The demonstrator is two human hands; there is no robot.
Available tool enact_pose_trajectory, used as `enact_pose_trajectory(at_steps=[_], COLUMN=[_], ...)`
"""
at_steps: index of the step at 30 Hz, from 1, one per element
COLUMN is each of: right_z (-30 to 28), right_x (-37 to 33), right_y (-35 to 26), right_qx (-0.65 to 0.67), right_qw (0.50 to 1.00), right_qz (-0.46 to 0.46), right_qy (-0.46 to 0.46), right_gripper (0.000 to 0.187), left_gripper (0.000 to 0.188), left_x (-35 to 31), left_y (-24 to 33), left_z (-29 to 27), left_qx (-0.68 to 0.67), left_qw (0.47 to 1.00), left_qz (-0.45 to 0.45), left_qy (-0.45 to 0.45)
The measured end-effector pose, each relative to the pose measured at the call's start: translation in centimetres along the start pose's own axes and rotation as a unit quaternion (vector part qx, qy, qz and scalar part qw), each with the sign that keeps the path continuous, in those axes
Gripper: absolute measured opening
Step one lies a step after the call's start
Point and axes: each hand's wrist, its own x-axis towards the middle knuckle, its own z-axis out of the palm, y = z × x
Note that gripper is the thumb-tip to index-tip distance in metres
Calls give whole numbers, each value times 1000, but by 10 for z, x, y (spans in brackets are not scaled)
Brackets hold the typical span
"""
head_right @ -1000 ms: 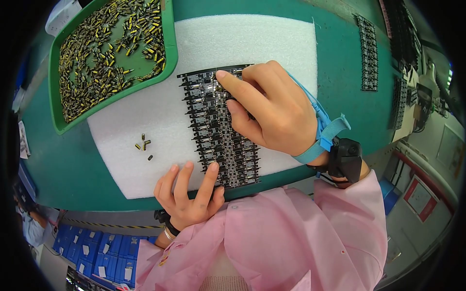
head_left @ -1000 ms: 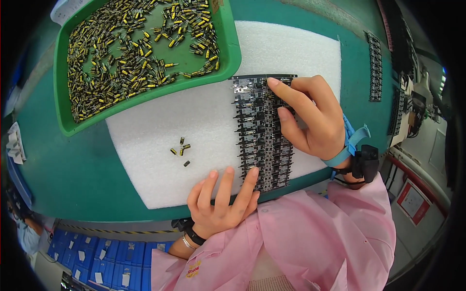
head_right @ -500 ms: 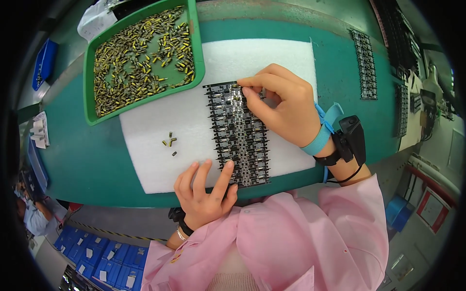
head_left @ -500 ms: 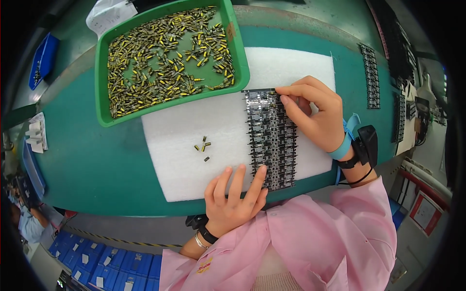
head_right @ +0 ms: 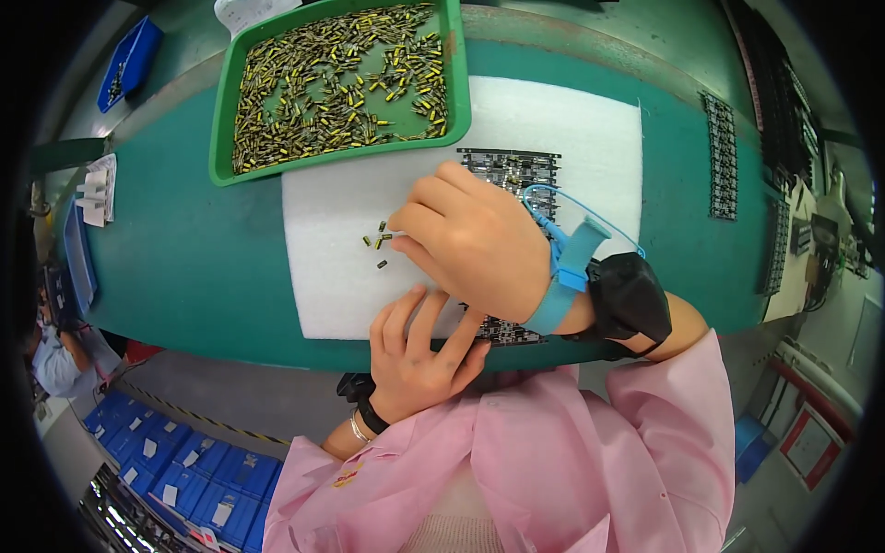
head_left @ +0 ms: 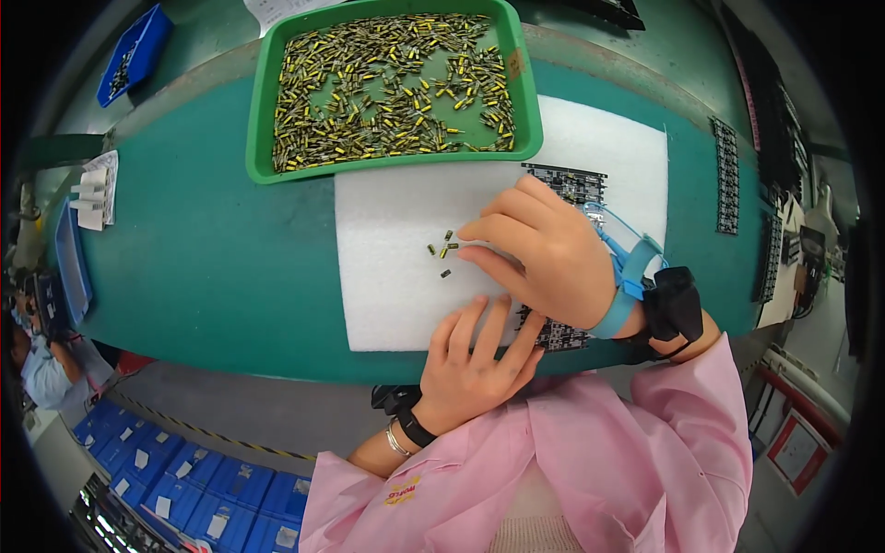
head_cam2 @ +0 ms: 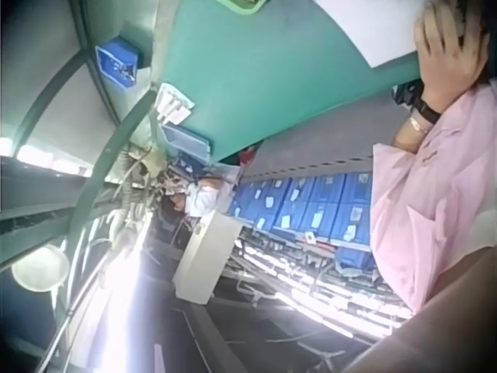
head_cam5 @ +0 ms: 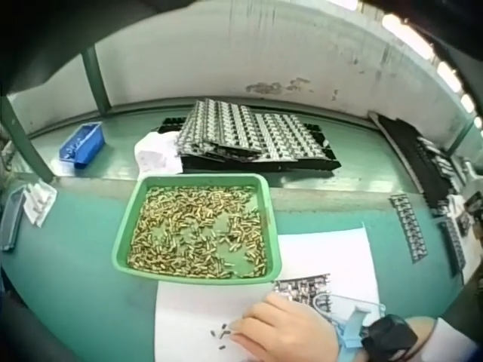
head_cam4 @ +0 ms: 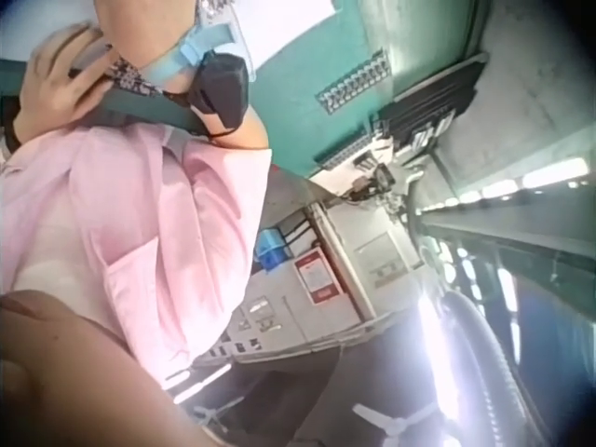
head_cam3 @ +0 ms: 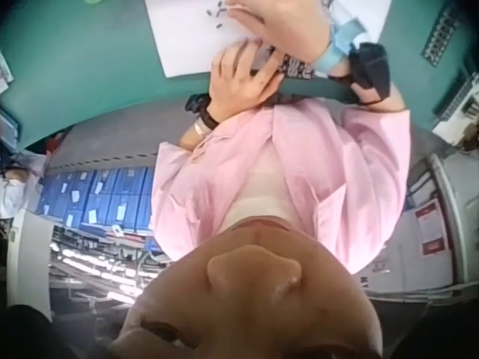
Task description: The person picks up capacitors from a tray and inserts them into a circuit board, pressing them into position. After filling the board, the person sets it aside and pulls a new circuit board onto the workspace.
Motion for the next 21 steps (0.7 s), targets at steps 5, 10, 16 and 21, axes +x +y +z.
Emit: enact_pose_trajectory(at_steps=[5, 10, 16, 21], right_z=[8, -10, -65, -75], right_x=[0, -4, -37, -52], right_y=[-1, -5, -2, 3], right_qx=[1, -33, -114, -148], right_qw=[1000, 999, 989, 979], right_qz=[4, 16, 97, 136], right_qy=[-11, 7, 9, -32], right_gripper=[18, 17, 16, 16], left_gripper=[36, 36, 37, 36], left_x=[-2, -2, -2, -3], left_y=[1, -1, -1, 0], left_z=[0, 0, 0, 0], left_qx=[-14, -16, 5, 6], left_qw=[1000, 1000, 1000, 1000], left_qz=[0, 4, 4, 9], left_qy=[7, 5, -2, -13])
